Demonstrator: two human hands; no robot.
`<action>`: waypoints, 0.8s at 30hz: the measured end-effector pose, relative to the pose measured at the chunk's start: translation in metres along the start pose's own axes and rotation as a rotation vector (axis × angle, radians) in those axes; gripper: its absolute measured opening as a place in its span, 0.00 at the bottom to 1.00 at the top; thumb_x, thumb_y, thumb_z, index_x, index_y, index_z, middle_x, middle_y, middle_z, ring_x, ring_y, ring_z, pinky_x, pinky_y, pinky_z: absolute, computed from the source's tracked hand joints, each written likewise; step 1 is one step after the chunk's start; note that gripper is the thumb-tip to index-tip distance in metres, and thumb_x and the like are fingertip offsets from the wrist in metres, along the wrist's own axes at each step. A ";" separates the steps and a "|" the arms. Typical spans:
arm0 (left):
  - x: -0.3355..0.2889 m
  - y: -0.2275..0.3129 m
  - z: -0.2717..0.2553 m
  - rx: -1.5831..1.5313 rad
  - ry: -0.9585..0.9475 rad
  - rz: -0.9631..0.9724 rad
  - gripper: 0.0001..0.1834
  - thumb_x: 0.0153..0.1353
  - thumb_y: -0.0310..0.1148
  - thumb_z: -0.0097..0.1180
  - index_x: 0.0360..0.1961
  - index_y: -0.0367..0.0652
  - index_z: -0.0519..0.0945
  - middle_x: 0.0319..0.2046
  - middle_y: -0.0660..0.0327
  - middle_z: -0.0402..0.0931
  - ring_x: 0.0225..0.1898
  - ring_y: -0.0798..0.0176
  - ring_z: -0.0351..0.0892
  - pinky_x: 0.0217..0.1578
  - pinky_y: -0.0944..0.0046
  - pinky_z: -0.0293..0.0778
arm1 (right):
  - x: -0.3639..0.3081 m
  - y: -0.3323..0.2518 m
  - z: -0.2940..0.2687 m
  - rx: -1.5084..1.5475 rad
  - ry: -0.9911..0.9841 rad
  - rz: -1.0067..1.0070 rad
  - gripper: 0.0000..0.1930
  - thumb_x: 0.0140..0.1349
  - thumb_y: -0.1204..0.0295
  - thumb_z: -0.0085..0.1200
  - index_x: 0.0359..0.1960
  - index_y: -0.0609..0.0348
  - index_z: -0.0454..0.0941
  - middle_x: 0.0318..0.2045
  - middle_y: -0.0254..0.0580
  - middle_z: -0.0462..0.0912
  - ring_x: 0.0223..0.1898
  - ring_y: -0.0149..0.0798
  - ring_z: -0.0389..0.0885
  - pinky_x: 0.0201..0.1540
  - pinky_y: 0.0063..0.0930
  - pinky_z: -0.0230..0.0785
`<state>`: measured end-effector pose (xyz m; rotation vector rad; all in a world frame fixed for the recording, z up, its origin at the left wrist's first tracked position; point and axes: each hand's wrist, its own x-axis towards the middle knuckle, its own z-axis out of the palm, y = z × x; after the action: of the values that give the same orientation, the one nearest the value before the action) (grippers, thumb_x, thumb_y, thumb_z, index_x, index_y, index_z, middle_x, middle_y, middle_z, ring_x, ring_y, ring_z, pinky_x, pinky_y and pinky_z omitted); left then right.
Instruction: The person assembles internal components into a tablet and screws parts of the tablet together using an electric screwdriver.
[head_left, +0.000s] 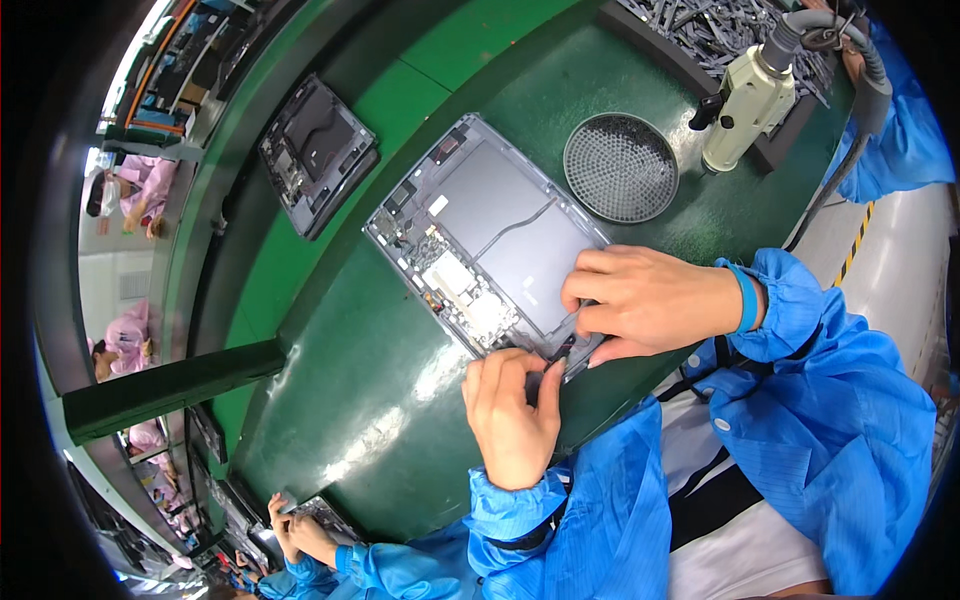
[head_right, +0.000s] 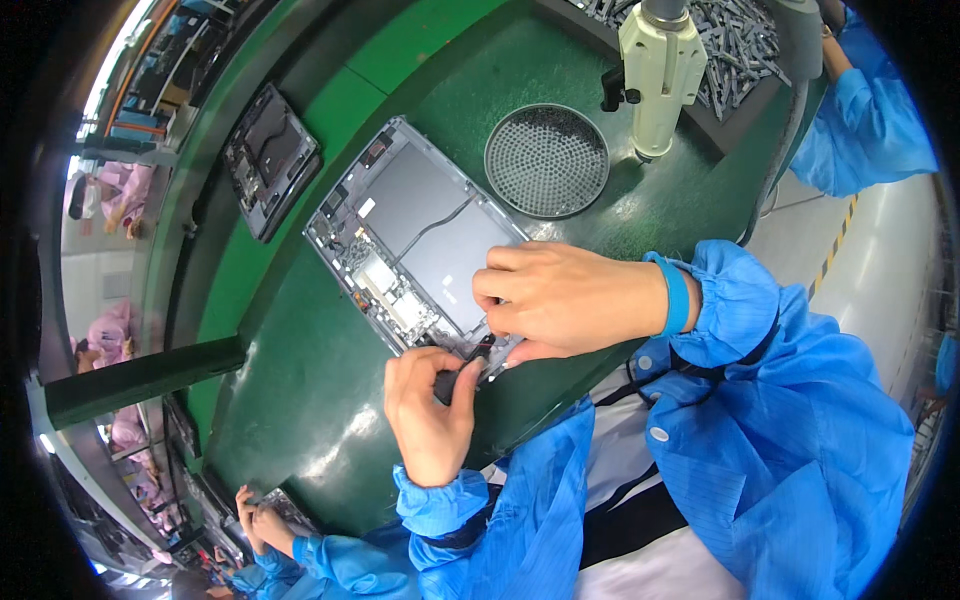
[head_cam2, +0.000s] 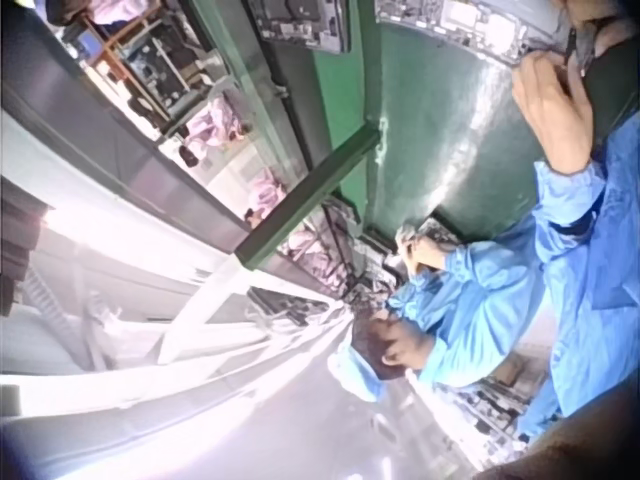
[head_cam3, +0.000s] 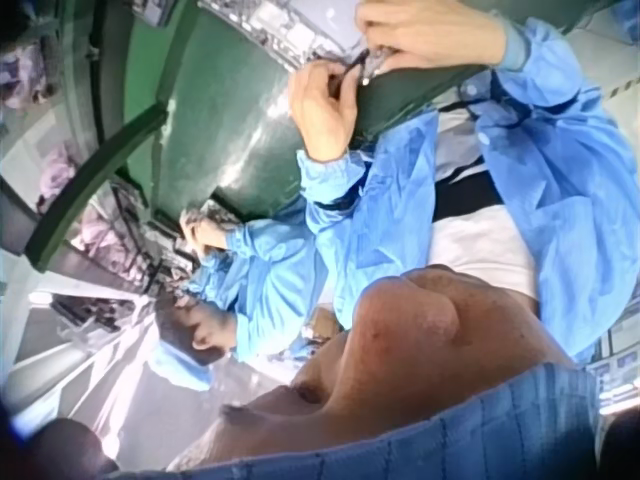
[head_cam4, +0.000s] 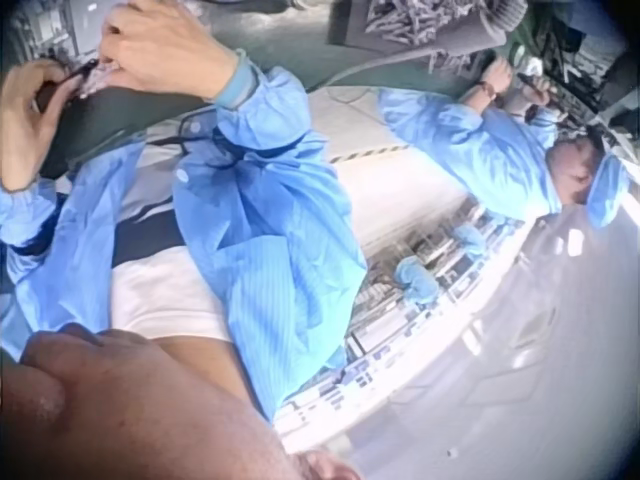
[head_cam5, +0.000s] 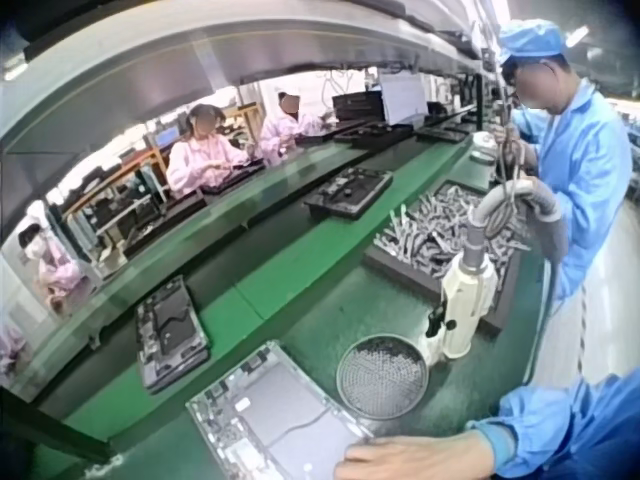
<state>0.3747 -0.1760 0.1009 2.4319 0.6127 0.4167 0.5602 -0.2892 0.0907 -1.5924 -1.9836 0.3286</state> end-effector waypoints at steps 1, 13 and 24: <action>0.001 -0.003 -0.004 -0.033 0.010 0.023 0.09 0.44 0.21 0.66 0.26 0.37 0.77 0.26 0.58 0.75 0.28 0.57 0.71 0.30 0.62 0.68 | 0.000 -0.001 0.002 0.005 0.003 -0.010 0.11 0.46 0.67 0.62 0.26 0.58 0.74 0.35 0.36 0.70 0.38 0.38 0.70 0.37 0.31 0.69; -0.016 -0.018 -0.017 -0.388 -0.009 -0.440 0.06 0.54 0.22 0.62 0.34 0.35 0.79 0.24 0.65 0.78 0.22 0.79 0.65 0.22 0.77 0.58 | 0.005 0.001 0.018 -0.084 0.291 0.267 0.08 0.50 0.70 0.59 0.24 0.57 0.72 0.27 0.38 0.71 0.31 0.42 0.72 0.31 0.33 0.68; -0.019 -0.015 -0.007 -0.523 0.024 -0.356 0.03 0.56 0.21 0.59 0.33 0.34 0.79 0.26 0.64 0.80 0.27 0.78 0.71 0.27 0.77 0.66 | 0.012 -0.034 0.022 0.152 0.076 0.237 0.06 0.53 0.72 0.59 0.33 0.57 0.80 0.29 0.39 0.80 0.27 0.43 0.80 0.28 0.33 0.71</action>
<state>0.3505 -0.1721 0.0945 1.7832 0.8130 0.3974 0.5186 -0.2833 0.0942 -1.7166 -1.6742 0.4921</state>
